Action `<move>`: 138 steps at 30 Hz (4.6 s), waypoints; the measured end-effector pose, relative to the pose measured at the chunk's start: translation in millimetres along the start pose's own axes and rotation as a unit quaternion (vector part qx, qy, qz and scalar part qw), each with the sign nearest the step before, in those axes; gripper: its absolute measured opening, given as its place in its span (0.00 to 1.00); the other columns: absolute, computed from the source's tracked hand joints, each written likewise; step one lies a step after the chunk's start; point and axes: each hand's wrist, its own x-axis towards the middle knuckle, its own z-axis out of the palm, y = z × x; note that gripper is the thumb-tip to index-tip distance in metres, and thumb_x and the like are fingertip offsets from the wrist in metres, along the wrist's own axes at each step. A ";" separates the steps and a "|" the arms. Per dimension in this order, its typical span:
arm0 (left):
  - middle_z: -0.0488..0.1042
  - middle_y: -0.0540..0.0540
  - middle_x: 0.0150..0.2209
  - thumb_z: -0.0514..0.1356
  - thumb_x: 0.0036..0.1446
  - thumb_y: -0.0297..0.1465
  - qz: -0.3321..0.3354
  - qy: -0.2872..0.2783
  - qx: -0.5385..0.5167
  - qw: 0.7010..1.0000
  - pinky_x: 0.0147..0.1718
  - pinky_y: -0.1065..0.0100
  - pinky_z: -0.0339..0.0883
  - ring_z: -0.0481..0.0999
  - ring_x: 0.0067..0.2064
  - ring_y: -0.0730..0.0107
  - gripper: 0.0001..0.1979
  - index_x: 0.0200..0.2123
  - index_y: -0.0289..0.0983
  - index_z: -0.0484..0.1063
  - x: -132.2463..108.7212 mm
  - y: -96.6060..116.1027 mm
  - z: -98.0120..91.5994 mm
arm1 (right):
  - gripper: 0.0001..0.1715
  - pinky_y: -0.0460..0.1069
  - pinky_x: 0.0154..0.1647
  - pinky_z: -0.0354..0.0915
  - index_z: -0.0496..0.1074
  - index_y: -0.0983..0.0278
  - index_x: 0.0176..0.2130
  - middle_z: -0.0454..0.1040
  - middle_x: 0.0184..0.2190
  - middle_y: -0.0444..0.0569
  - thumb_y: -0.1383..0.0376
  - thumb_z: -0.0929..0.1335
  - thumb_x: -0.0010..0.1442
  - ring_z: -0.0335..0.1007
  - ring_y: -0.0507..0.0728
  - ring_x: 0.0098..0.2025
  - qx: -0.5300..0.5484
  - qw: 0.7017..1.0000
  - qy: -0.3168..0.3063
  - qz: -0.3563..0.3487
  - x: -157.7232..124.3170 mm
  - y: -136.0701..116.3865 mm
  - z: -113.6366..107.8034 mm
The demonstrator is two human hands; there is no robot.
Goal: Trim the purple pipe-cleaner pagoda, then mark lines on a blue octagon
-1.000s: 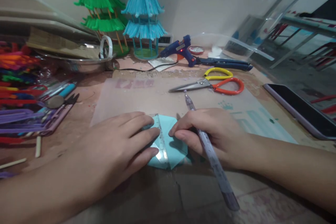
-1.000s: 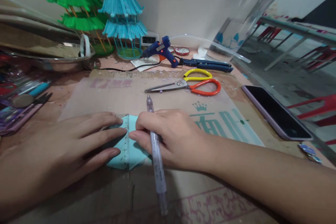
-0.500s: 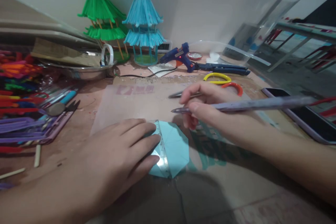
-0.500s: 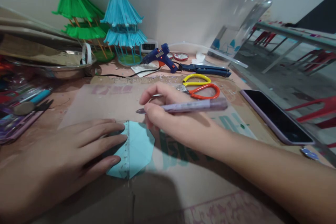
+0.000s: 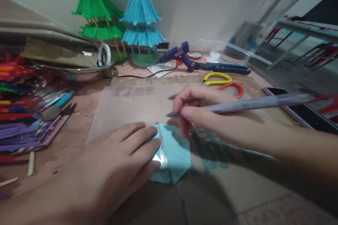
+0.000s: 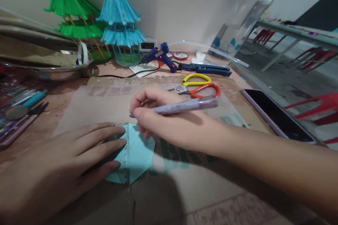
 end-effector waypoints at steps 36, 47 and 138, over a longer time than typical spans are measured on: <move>0.79 0.42 0.46 0.45 0.71 0.30 0.024 0.001 0.065 0.998 0.44 0.61 0.74 0.78 0.49 0.56 0.19 0.50 0.38 0.75 1.3 1.6 0.4 | 0.08 0.45 0.22 0.65 0.63 0.59 0.33 0.65 0.19 0.35 0.62 0.66 0.64 0.70 0.50 0.19 0.082 0.994 0.072 0.013 19.5 24.6 26.1; 0.81 0.39 0.47 0.47 0.71 0.33 0.004 -0.019 0.032 0.999 0.49 0.57 0.76 0.79 0.51 0.54 0.18 0.49 0.34 0.75 2.8 1.7 -0.9 | 0.09 0.43 0.22 0.63 0.62 0.60 0.32 0.64 0.16 0.34 0.67 0.64 0.66 0.69 0.49 0.19 0.072 0.995 0.066 0.009 19.8 22.3 24.1; 0.80 0.42 0.45 0.45 0.70 0.30 -0.007 -0.032 0.047 0.998 0.46 0.59 0.76 0.79 0.49 0.57 0.18 0.43 0.38 0.76 4.5 3.7 -3.5 | 0.07 0.44 0.22 0.62 0.62 0.59 0.33 0.65 0.16 0.35 0.65 0.65 0.65 0.69 0.51 0.20 0.066 0.996 0.052 0.002 20.0 24.7 23.6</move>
